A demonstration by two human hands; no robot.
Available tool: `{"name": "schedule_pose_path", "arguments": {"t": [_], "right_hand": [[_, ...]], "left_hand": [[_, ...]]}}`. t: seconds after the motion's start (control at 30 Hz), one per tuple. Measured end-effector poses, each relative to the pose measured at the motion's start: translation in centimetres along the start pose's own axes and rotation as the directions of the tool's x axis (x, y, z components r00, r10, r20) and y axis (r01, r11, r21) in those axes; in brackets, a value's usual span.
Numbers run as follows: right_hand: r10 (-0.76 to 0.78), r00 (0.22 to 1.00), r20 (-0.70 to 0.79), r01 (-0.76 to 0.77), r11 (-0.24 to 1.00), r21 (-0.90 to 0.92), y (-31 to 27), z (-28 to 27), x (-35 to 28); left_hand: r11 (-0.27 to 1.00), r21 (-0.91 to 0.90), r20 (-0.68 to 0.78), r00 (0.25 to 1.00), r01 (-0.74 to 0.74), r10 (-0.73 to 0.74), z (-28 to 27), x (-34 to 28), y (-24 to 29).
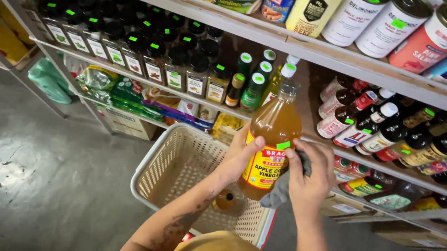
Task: Wiping glass bottles of condiments and vinegar with a cloth before placing them into a shopping basket in a grocery store aisle.
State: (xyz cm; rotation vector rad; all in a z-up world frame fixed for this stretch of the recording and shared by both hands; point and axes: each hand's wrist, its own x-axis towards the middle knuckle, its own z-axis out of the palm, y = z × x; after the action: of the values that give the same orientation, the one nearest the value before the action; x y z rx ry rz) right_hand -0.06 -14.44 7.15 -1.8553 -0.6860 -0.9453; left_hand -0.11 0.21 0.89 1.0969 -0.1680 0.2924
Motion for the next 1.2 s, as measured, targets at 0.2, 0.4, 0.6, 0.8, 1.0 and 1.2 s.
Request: {"name": "schedule_pose_path", "arguments": {"t": [0.2, 0.4, 0.6, 0.8, 1.0, 1.2], "right_hand": [[-0.107, 0.993, 0.049, 0.113, 0.986, -0.12, -1.2, -1.6, 0.8], [-0.119, 0.992, 0.036, 0.123, 0.985, -0.125, -0.1, -2.0, 0.3], [-0.032, 0.998, 0.06, 0.032, 0.999, -0.004, -0.7, -3.0, 0.6], [0.094, 0.981, 0.171, -0.111, 0.989, 0.095, 0.5, -4.4, 0.8], [0.048, 0.987, 0.155, -0.057, 0.997, 0.056, 0.4, -4.6, 0.7], [0.284, 0.943, 0.176, -0.322, 0.914, 0.247, 0.6, -5.3, -0.4]], "left_hand": [[0.998, 0.059, 0.05, 0.999, -0.023, 0.02, -0.9, 0.8, -0.6], [0.998, 0.055, 0.056, 0.998, 0.006, -0.009, -0.4, 0.6, -0.7], [0.989, 0.142, 0.03, 0.999, 0.037, -0.042, 1.3, 0.3, 0.7], [0.997, 0.079, 0.05, 0.999, -0.015, 0.012, 0.0, 0.3, -2.2], [0.998, 0.056, 0.035, 0.999, -0.037, 0.036, 0.7, 0.1, -2.7], [0.999, -0.012, -0.016, 0.999, -0.032, 0.032, 1.6, 0.3, -2.4]]}}
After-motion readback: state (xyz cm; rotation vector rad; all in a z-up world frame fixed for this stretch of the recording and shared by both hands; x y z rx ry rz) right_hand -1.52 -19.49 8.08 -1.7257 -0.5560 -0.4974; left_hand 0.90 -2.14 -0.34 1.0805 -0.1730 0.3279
